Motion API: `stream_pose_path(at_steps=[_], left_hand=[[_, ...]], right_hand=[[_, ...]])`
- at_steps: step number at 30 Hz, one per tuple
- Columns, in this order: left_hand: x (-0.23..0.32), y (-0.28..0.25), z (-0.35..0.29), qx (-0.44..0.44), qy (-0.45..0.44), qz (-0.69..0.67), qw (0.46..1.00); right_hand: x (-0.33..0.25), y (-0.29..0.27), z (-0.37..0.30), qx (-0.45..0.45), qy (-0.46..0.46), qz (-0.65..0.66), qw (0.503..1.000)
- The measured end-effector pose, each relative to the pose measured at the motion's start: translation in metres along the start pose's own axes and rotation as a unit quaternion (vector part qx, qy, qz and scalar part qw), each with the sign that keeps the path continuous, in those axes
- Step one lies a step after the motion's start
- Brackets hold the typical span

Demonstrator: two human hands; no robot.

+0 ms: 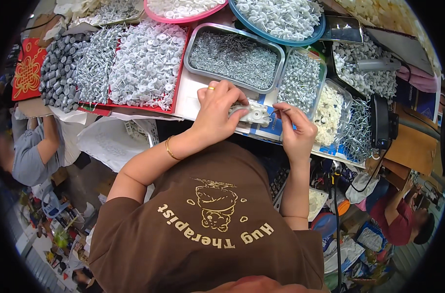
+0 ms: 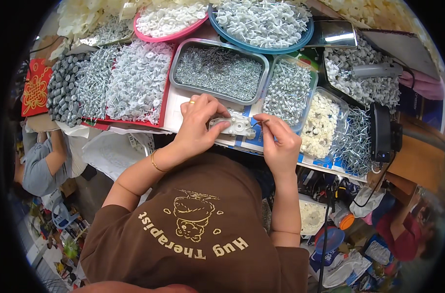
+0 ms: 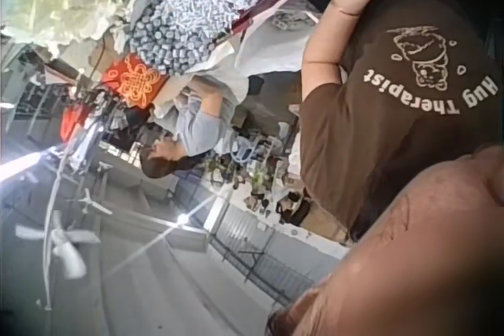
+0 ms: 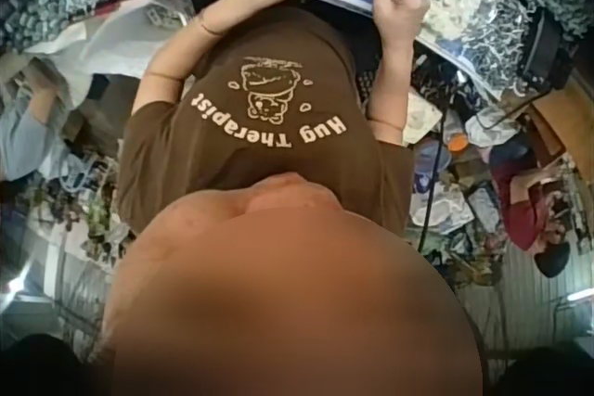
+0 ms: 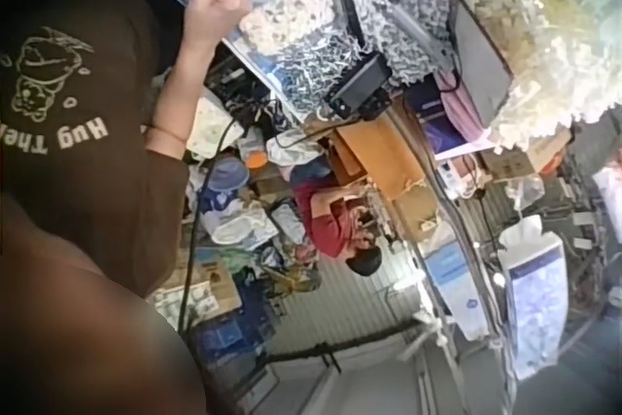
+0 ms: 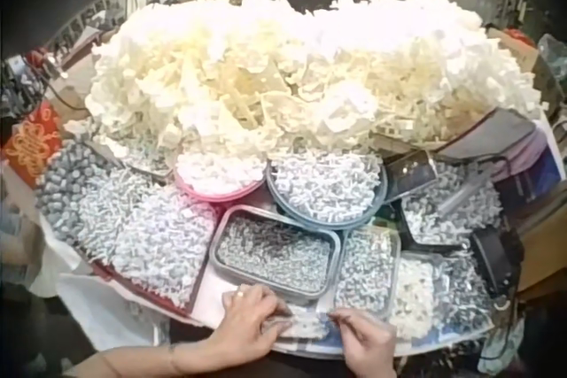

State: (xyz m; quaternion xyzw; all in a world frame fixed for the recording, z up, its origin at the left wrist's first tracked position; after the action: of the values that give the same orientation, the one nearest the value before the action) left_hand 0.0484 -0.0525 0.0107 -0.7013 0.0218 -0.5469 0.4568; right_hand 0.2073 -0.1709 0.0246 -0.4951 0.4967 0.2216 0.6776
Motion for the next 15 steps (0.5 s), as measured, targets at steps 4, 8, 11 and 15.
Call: stream_pose_path(at_steps=[4,8,11,15], left_hand=[[0.005,0.001,0.007,0.018,0.062,0.005,0.998],[0.023,-0.006,0.008,0.073,0.135,0.084,0.985],[0.01,-0.005,0.008,0.041,0.106,0.031,0.993],[0.0,0.001,0.008,-0.006,0.06,-0.049,0.997]], right_hand=[[-0.015,0.0,-0.002,0.004,-0.095,-0.077,0.992],[-0.023,0.0,-0.008,0.008,-0.124,-0.124,0.984],[-0.023,0.001,-0.009,0.014,-0.137,-0.134,0.981],[-0.035,0.0,-0.004,-0.029,-0.185,-0.153,0.97]])
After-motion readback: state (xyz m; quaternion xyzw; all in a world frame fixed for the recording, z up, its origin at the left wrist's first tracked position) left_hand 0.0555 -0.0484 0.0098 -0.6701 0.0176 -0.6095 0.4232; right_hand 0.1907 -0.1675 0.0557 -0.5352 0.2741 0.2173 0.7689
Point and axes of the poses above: each hand's wrist, its own z-axis towards the middle knuckle, its own y-axis out of the palm, x = y × z, the point moved 7 cm from there along z, towards the middle knuckle, and after that the axes turned 7 degrees about -x, right-handed, at the moved point
